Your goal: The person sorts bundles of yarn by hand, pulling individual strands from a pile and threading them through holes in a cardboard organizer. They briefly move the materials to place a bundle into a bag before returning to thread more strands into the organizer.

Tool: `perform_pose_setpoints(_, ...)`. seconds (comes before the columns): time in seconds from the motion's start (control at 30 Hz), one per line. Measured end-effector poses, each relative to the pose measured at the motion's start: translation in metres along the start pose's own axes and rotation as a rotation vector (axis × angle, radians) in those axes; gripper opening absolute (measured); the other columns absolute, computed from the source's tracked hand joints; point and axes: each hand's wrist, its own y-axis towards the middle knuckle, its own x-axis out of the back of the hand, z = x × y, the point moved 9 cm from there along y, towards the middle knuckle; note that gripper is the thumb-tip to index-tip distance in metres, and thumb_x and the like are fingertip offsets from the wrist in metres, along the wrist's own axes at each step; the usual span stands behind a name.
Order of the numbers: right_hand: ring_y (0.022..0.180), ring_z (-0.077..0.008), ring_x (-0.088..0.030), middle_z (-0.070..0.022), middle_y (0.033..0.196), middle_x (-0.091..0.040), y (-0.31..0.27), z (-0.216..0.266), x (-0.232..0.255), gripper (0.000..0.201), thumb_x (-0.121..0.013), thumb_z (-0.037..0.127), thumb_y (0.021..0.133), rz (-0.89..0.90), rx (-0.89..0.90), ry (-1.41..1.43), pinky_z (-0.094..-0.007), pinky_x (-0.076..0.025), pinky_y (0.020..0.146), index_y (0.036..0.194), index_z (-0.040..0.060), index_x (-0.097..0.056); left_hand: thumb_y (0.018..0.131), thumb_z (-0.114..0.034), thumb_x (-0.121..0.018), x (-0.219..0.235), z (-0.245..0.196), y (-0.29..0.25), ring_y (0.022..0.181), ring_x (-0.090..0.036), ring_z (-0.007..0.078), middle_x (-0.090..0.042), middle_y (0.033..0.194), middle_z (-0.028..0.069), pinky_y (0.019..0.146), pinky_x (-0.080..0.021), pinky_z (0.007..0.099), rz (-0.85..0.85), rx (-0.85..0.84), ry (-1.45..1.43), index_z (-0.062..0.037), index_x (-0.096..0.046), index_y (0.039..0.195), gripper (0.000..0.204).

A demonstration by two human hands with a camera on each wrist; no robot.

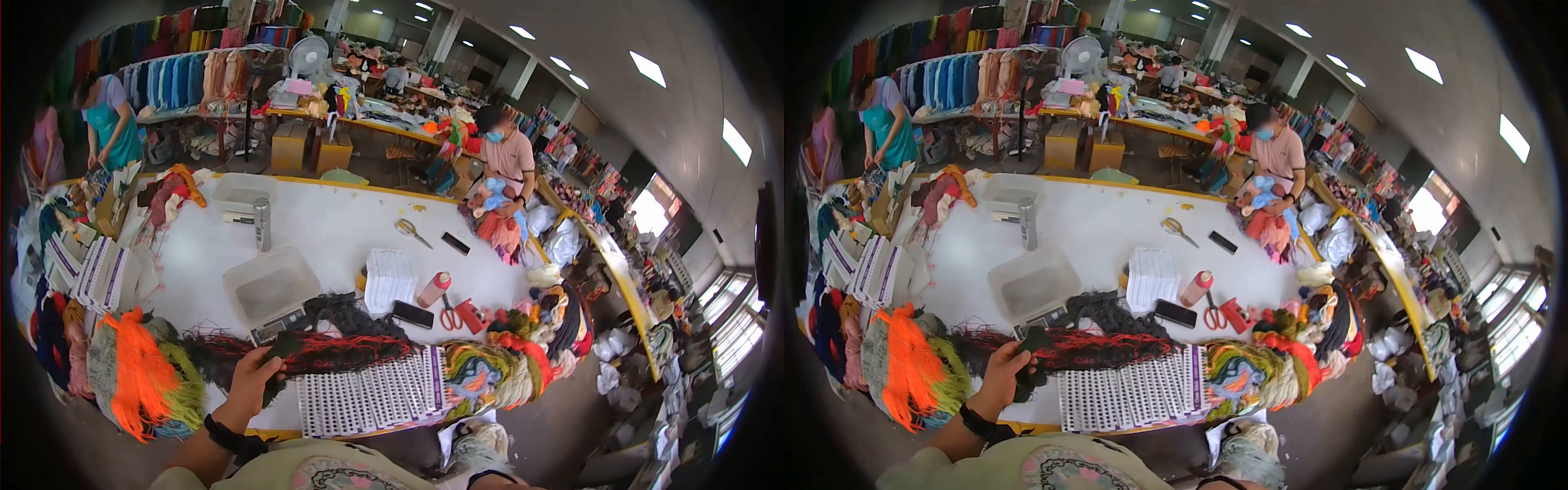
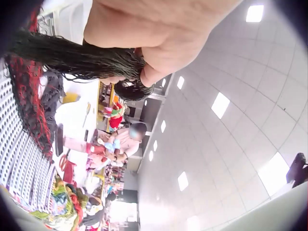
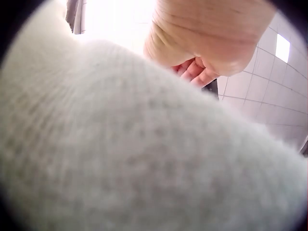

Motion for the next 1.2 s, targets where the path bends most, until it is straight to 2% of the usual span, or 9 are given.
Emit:
perform_pose_setpoints(0.2, 0.092, -0.023, -0.061, -0.0151, 0.104, -0.061, 0.002, -0.015, -0.009, 0.009, -0.061, 0.004, 0.086, 0.32, 0.051, -0.269, -0.0308, -0.054, 0.077, 0.095, 0.0044, -0.064, 0.09, -0.013, -0.065, -0.069, -0.045, 0.003, 0.087, -0.058, 0.0139, -0.065, 0.1, 0.0058, 0.078, -0.047, 0.0296, 0.256, -0.039, 0.134, 0.0013, -0.059, 0.119, 0.032)
perform_pose_setpoints(0.27, 0.098, -0.0288, -0.059, -0.0189, 0.107, -0.06, -0.014, -0.044, 0.003, 0.018, -0.06, 0.001, 0.082, 0.325, -0.285, -0.425, -0.0373, -0.051, 0.082, 0.1, 0.0023, -0.062, 0.094, -0.019, -0.061, -0.096, -0.056, -0.002, 0.083, -0.055, 0.0134, -0.062, 0.097, 0.0055, 0.077, -0.046, 0.0305, 0.508, 0.022, -0.191, -0.0008, -0.061, 0.112, 0.025)
perform_pose_setpoints(0.4, 0.104, -0.0246, -0.06, -0.0122, 0.105, -0.064, -0.124, -0.141, 0.089, 0.033, -0.063, 0.0, 0.079, -0.086, -1.085, -0.835, -0.0336, -0.046, 0.089, 0.112, 0.0022, -0.061, 0.099, -0.032, -0.049, -0.128, -0.044, -0.007, 0.081, -0.056, 0.0176, -0.061, 0.099, 0.0084, 0.074, -0.046, 0.0308, 0.745, 0.254, -0.492, -0.0012, -0.057, 0.114, 0.035)
perform_pose_setpoints(0.53, 0.112, -0.0212, -0.055, -0.0095, 0.116, -0.057, -0.209, -0.191, 0.075, 0.052, -0.072, 0.003, 0.078, -0.392, -1.24, -0.347, -0.0335, -0.042, 0.096, 0.126, 0.0048, -0.052, 0.1, -0.043, -0.044, -0.146, 0.002, -0.02, 0.073, -0.057, 0.0149, -0.061, 0.083, 0.0049, 0.071, -0.047, 0.0299, 0.916, 0.566, -0.49, -0.0025, -0.059, 0.106, 0.043)
perform_pose_setpoints(0.73, 0.102, -0.0217, -0.058, -0.0081, 0.11, -0.06, -0.205, -0.19, 0.067, 0.047, -0.071, 0.001, 0.076, -0.476, -1.141, -0.469, -0.0322, -0.043, 0.092, 0.121, 0.006, -0.056, 0.102, -0.042, -0.041, -0.121, 0.025, -0.008, 0.075, -0.056, 0.0099, -0.061, 0.085, 0.0026, 0.068, -0.046, 0.026, 0.771, 0.393, -0.02, -0.0044, -0.061, 0.102, 0.043)
perform_pose_setpoints(0.8, 0.099, -0.0181, -0.059, -0.005, 0.1, -0.062, -0.199, -0.186, 0.07, 0.043, -0.065, -0.006, 0.076, -0.221, -1.042, -0.79, -0.03, -0.045, 0.088, 0.117, 0.0055, -0.058, 0.102, -0.035, -0.043, -0.126, 0.027, -0.018, 0.085, -0.057, 0.0085, -0.062, 0.095, 0.002, 0.074, -0.047, 0.0253, 0.894, 0.255, 0.373, -0.0048, -0.061, 0.109, 0.036)
perform_pose_setpoints(0.83, 0.096, -0.0232, -0.06, -0.007, 0.102, -0.062, -0.217, -0.184, 0.079, 0.039, -0.068, -0.002, 0.074, -0.424, -1.136, -0.732, -0.0328, -0.045, 0.087, 0.112, 0.0058, -0.062, 0.101, -0.026, -0.048, -0.13, 0.026, -0.017, 0.093, -0.058, 0.0092, -0.062, 0.104, 0.0024, 0.081, -0.048, 0.0259, 0.766, 0.27, 0.176, -0.0048, -0.059, 0.116, 0.028)
perform_pose_setpoints(1.07, 0.109, -0.0283, -0.055, -0.0115, 0.109, -0.059, -0.213, -0.182, 0.077, 0.039, -0.064, 0.001, 0.073, -0.229, -1.129, -0.971, -0.0356, -0.04, 0.097, 0.112, 0.0063, -0.064, 0.098, -0.016, -0.053, -0.135, 0.021, -0.022, 0.102, -0.058, 0.0123, -0.062, 0.108, 0.0042, 0.09, -0.047, 0.029, 0.915, 0.025, 0.336, -0.0013, -0.056, 0.119, 0.025)
perform_pose_setpoints(1.2, 0.102, -0.0172, -0.055, -0.0064, 0.115, -0.056, -0.277, -0.171, 0.106, 0.035, -0.058, 0.002, 0.085, -1.101, -1.194, -0.413, -0.0307, -0.042, 0.091, 0.12, 0.0059, -0.052, 0.101, -0.023, -0.048, -0.14, 0.042, -0.036, 0.09, -0.063, 0.0177, -0.065, 0.097, 0.0094, 0.087, -0.05, 0.032, 1.021, 0.439, 0.036, 0.0018, -0.055, 0.113, 0.028)
